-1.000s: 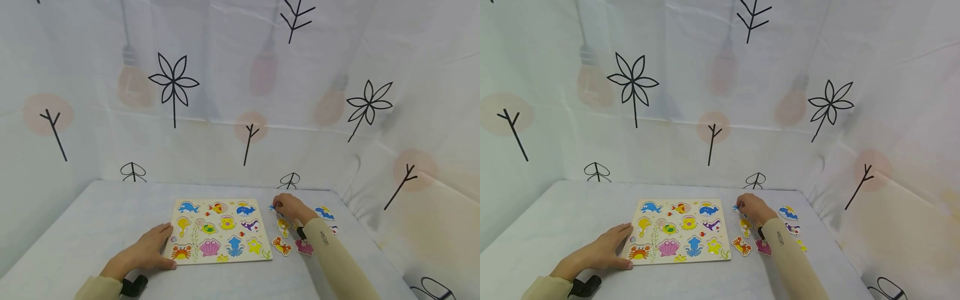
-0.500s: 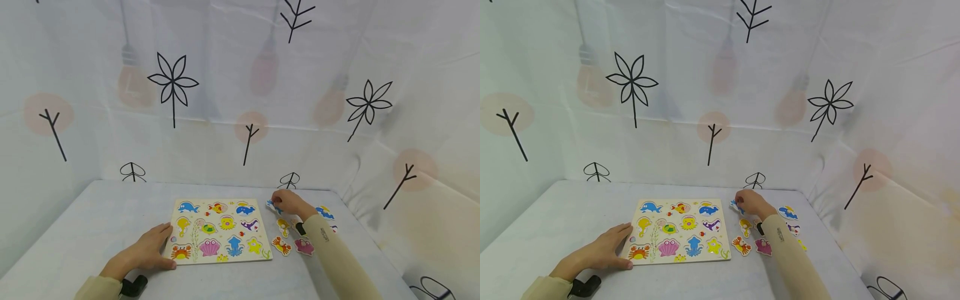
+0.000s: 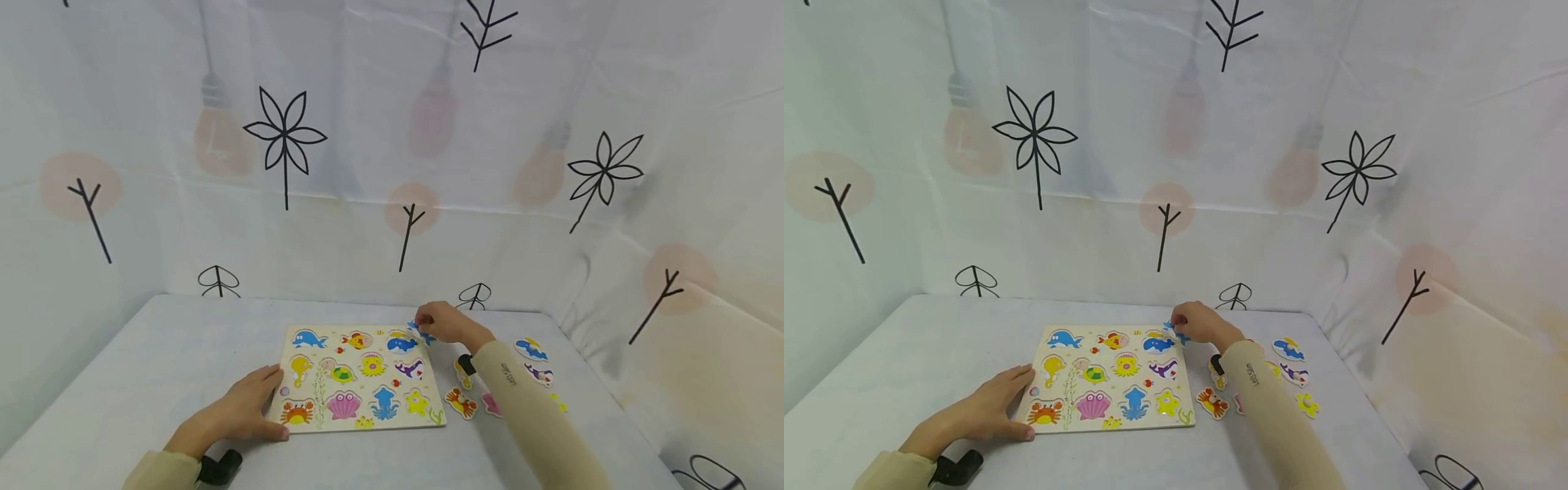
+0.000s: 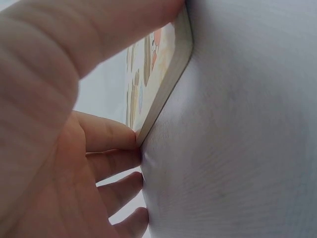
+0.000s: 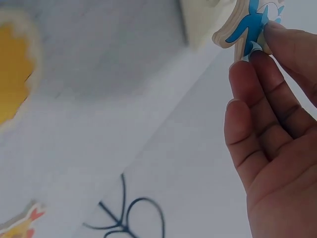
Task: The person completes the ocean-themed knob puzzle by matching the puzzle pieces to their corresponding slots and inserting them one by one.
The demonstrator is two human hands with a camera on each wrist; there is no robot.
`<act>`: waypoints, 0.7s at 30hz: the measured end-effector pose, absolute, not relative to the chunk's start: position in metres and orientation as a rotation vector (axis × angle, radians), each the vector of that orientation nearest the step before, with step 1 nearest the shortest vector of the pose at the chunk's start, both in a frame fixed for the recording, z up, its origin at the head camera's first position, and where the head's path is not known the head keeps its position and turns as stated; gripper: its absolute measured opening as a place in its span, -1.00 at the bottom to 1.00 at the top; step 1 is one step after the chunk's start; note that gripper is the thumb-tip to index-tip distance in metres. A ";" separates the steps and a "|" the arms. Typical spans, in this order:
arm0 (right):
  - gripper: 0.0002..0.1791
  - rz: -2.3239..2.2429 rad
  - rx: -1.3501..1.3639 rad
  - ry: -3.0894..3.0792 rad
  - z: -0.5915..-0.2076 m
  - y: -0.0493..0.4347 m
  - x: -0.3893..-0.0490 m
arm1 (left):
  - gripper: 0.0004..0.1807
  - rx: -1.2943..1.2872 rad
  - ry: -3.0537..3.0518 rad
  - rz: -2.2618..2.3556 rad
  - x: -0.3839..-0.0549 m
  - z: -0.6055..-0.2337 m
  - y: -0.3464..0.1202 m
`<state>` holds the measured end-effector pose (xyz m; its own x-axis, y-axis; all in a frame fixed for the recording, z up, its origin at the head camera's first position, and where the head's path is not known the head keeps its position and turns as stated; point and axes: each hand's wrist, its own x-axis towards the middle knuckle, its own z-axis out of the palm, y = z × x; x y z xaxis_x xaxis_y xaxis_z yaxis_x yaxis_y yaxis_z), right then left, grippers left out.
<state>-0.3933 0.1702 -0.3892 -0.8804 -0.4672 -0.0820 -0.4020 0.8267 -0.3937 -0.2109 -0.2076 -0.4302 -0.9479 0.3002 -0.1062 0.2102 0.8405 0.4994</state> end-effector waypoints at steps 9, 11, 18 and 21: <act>-0.93 -0.523 -0.837 2.780 -0.387 0.123 -0.390 | 0.20 0.378 2.839 0.747 -0.210 -0.431 -0.208; -0.93 -0.510 -0.880 2.769 -0.387 0.112 -0.389 | 0.20 0.378 2.837 0.755 -0.210 -0.432 -0.208; -0.93 -0.497 -0.981 2.717 -0.390 0.073 -0.387 | 0.20 0.355 2.843 0.754 -0.210 -0.432 -0.207; -0.94 -0.469 -1.028 2.704 -0.393 0.057 -0.387 | 0.20 0.343 2.847 0.752 -0.210 -0.432 -0.206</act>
